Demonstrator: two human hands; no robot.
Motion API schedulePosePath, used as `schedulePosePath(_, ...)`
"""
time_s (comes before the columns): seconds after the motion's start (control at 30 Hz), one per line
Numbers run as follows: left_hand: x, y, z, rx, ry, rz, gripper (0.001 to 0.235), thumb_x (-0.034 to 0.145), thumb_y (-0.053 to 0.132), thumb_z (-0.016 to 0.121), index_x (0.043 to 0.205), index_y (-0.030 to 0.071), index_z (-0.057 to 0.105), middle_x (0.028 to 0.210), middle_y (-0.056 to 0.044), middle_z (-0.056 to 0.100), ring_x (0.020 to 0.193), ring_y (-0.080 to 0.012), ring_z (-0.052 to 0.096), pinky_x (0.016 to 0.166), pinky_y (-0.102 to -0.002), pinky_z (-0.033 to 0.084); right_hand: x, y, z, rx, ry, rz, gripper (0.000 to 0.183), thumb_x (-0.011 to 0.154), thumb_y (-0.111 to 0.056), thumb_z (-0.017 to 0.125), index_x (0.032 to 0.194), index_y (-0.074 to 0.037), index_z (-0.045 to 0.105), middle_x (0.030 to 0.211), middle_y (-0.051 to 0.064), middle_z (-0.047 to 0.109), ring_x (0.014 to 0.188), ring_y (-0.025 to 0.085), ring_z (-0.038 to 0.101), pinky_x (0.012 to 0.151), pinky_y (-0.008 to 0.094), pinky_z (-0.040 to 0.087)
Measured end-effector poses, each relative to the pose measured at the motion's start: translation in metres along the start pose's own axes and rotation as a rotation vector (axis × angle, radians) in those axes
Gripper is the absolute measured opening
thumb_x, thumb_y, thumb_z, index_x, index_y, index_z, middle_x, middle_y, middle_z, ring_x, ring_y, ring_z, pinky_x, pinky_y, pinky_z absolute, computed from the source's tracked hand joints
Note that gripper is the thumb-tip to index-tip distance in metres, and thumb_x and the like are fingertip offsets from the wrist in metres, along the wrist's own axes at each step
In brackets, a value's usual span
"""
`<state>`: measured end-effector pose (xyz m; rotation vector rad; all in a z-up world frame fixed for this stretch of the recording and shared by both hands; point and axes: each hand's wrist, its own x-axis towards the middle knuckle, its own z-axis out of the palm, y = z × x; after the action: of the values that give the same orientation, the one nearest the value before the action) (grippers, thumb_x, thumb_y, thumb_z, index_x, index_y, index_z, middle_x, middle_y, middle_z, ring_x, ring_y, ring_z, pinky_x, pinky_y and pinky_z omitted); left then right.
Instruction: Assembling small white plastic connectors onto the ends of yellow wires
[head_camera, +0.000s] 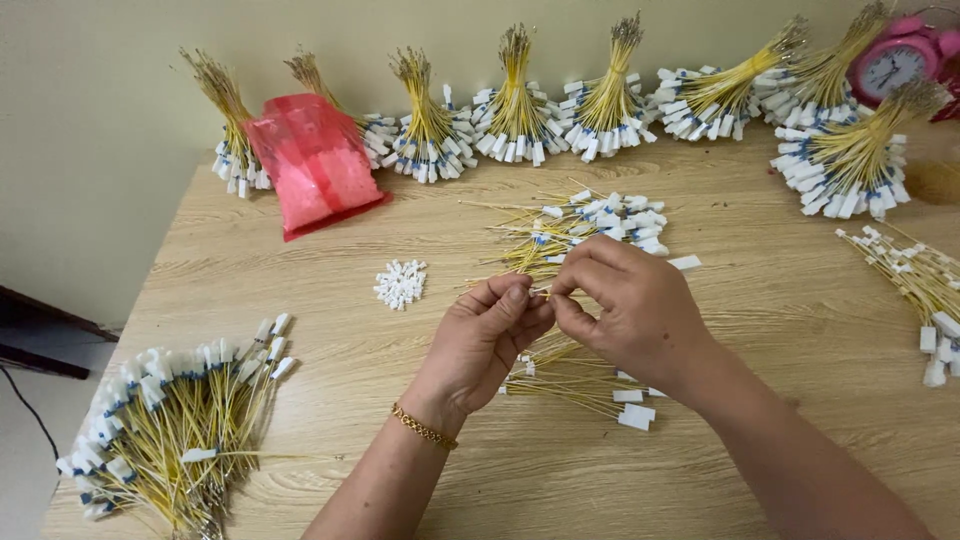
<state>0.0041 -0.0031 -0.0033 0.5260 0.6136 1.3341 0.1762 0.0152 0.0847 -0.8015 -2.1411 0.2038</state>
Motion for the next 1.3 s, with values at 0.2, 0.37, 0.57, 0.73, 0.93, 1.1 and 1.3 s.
schedulePosePath(0.2, 0.002, -0.001, 0.001, 0.050, 0.017, 0.017, 0.017, 0.091, 0.014, 0.065, 0.106, 0.005, 0.065, 0.093, -0.015, 0.073, 0.088, -0.0264, 0.073, 0.084, -0.037, 0.059, 0.001, -0.001, -0.003, -0.033, -0.007, -0.028, 0.013, 0.078, -0.002, 0.071, 0.074, -0.013, 0.066, 0.077, 0.002, 0.063, 0.073, 0.026, 0.068, 0.063, 0.037, 0.055)
schedulePosePath(0.37, 0.002, -0.002, 0.002, 0.075, 0.033, 0.034, 0.017, 0.091, 0.013, 0.066, 0.105, 0.004, 0.066, 0.091, -0.016, 0.072, 0.087, -0.0272, 0.073, 0.083, -0.037, 0.060, 0.001, 0.003, 0.000, -0.098, 0.029, -0.098, 0.015, 0.076, -0.003, 0.072, 0.071, -0.014, 0.064, 0.077, 0.000, 0.062, 0.073, 0.025, 0.067, 0.064, 0.034, 0.055)
schedulePosePath(0.57, 0.006, -0.005, 0.002, 0.133, 0.057, 0.053, 0.017, 0.090, 0.013, 0.067, 0.104, 0.003, 0.066, 0.090, -0.015, 0.072, 0.086, -0.0269, 0.073, 0.083, -0.037, 0.060, 0.005, 0.001, 0.000, -0.080, 0.041, -0.127, 0.015, 0.076, -0.001, 0.070, 0.071, -0.013, 0.063, 0.076, 0.003, 0.061, 0.070, 0.027, 0.066, 0.061, 0.035, 0.053)
schedulePosePath(0.73, 0.002, -0.002, 0.012, 0.179, 0.087, 0.096, 0.018, 0.088, 0.011, 0.069, 0.103, 0.000, 0.066, 0.089, -0.013, 0.070, 0.087, -0.0272, 0.072, 0.085, -0.039, 0.059, 0.001, 0.007, 0.004, -0.099, 0.062, -0.149, 0.015, 0.076, -0.002, 0.070, 0.072, -0.015, 0.063, 0.077, 0.000, 0.061, 0.070, 0.023, 0.066, 0.063, 0.031, 0.053)
schedulePosePath(0.93, 0.005, -0.006, 0.010, 0.280, 0.113, 0.146, 0.018, 0.088, 0.007, 0.067, 0.103, -0.004, 0.066, 0.087, -0.015, 0.069, 0.086, -0.0250, 0.071, 0.085, -0.039, 0.059, -0.006, 0.009, 0.010, 0.006, 0.031, -0.016, 0.011, 0.077, -0.003, 0.071, 0.074, -0.013, 0.066, 0.078, 0.002, 0.065, 0.072, 0.026, 0.068, 0.064, 0.034, 0.055)
schedulePosePath(1.1, 0.006, -0.006, 0.013, 0.321, 0.110, 0.162, 0.016, 0.089, 0.006, 0.067, 0.101, -0.005, 0.066, 0.086, -0.015, 0.068, 0.086, -0.0254, 0.071, 0.084, -0.041, 0.060, -0.011, 0.016, 0.017, 0.026, 0.046, 0.039, 0.012, 0.081, -0.009, 0.071, 0.074, -0.018, 0.067, 0.080, -0.005, 0.065, 0.074, 0.019, 0.069, 0.067, 0.029, 0.055)
schedulePosePath(1.3, 0.008, -0.017, 0.009, 0.378, 0.155, 0.165, 0.014, 0.090, 0.004, 0.065, 0.101, -0.004, 0.066, 0.084, -0.013, 0.068, 0.079, -0.0205, 0.069, 0.079, -0.035, 0.060, -0.011, 0.018, 0.019, -0.024, -0.057, 0.074, 0.012, 0.087, -0.016, 0.069, 0.076, -0.016, 0.065, 0.081, -0.001, 0.064, 0.074, 0.023, 0.068, 0.064, 0.033, 0.055)
